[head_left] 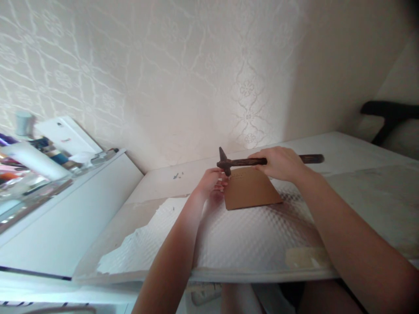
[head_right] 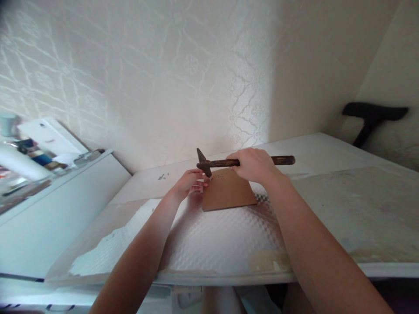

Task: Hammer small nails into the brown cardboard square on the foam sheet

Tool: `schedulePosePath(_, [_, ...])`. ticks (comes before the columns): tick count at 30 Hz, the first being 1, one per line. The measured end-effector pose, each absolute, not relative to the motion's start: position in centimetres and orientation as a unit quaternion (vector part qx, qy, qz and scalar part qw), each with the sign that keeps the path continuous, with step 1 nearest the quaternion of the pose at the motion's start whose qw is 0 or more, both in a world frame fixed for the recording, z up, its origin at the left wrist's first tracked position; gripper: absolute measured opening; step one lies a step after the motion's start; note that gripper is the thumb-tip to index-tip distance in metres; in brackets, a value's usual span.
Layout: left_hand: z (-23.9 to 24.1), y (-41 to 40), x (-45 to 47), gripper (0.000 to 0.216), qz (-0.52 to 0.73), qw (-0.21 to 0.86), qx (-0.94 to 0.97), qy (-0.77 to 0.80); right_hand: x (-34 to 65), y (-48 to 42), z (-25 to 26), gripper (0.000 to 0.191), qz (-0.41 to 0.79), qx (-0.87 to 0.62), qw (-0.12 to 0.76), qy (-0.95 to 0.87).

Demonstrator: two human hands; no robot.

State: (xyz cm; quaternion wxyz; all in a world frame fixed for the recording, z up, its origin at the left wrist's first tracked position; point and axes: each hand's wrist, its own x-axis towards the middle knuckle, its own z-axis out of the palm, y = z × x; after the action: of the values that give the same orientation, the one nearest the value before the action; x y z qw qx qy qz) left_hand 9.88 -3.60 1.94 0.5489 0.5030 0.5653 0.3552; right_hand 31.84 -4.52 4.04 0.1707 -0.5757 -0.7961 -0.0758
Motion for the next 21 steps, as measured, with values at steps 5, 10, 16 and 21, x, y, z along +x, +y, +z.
schedulePosePath(5, [1.95, -3.60, 9.88, 0.010, 0.353, 0.552, 0.503, 0.563, 31.84, -4.67, 4.24, 0.038, -0.078, -0.573, 0.182, -0.795])
schedulePosePath(10, [1.77, -3.43, 9.81, 0.010, 0.354, 0.544, 0.507, 0.568, 31.74, -4.75, 4.19, 0.036, -0.067, -0.573, 0.171, -0.799])
schedulePosePath(16, [1.75, -3.44, 9.82, 0.010, 0.353, 0.549, 0.503, 0.567, 31.85, -4.67, 4.18, 0.038, -0.082, -0.569, 0.194, -0.795])
schedulePosePath(21, [1.77, -3.44, 9.78, 0.012, 0.349, 0.540, 0.513, 0.568, 31.81, -4.63, 4.11, 0.037, -0.072, -0.568, 0.171, -0.801])
